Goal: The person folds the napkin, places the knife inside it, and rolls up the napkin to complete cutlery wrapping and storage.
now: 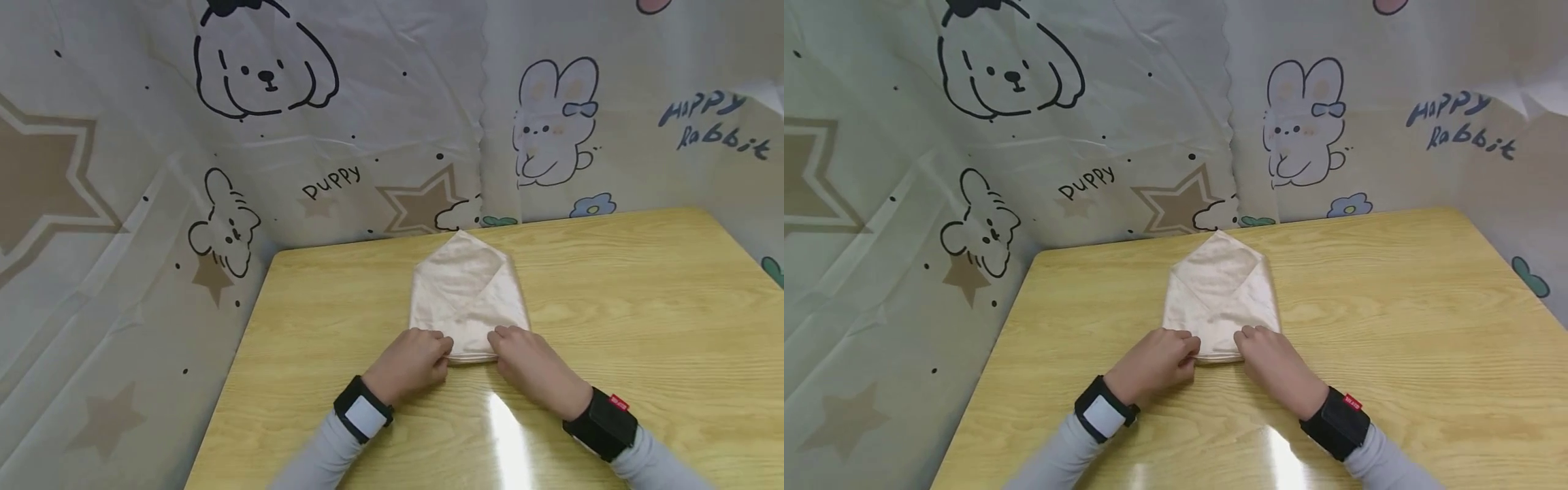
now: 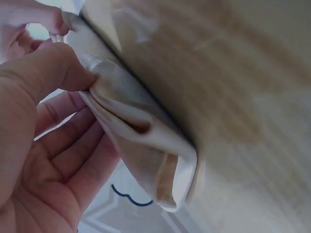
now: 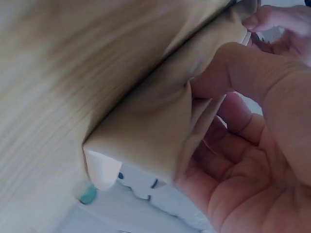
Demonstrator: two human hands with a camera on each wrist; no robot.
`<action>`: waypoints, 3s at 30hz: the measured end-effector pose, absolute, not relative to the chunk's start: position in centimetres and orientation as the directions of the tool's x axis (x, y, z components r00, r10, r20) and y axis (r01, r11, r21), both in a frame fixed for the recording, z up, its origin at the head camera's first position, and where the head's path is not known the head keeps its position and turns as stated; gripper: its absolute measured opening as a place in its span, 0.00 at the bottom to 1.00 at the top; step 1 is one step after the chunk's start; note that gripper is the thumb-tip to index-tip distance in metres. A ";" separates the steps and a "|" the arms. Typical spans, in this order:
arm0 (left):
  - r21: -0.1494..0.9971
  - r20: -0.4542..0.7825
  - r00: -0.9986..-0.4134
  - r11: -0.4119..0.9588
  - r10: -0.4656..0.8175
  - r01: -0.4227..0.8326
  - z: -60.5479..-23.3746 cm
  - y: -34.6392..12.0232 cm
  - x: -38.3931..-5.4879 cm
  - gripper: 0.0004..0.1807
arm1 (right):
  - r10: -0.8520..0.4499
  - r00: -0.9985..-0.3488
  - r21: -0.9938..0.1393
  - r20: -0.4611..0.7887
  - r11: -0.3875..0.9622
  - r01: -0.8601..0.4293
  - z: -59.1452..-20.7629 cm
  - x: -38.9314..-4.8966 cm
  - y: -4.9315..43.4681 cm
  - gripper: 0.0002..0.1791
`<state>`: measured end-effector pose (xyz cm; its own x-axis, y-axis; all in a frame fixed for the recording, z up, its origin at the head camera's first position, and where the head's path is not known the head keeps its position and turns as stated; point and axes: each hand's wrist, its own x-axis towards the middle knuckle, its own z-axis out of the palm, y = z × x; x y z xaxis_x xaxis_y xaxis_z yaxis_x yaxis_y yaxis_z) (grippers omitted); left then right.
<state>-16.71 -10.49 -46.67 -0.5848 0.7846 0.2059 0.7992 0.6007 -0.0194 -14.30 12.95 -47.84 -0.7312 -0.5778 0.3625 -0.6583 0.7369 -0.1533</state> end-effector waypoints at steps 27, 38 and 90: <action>-0.051 0.281 -0.676 0.713 0.682 0.699 -46.9 -9.3 -18.6 0.04 | -0.396 -0.834 -0.090 0.383 0.883 -0.461 -47.1 -12.4 11.5 0.08; -0.014 0.230 -0.742 0.764 0.630 0.645 -47.2 -9.0 -15.4 0.10 | -0.325 -0.881 -0.121 0.344 0.915 -0.385 -47.9 -12.7 11.8 0.11; 0.174 0.125 -0.796 0.777 0.592 0.605 -46.7 -10.1 -20.3 0.04 | -0.471 -0.837 -0.285 0.278 0.792 -0.540 -48.2 -17.1 14.6 0.10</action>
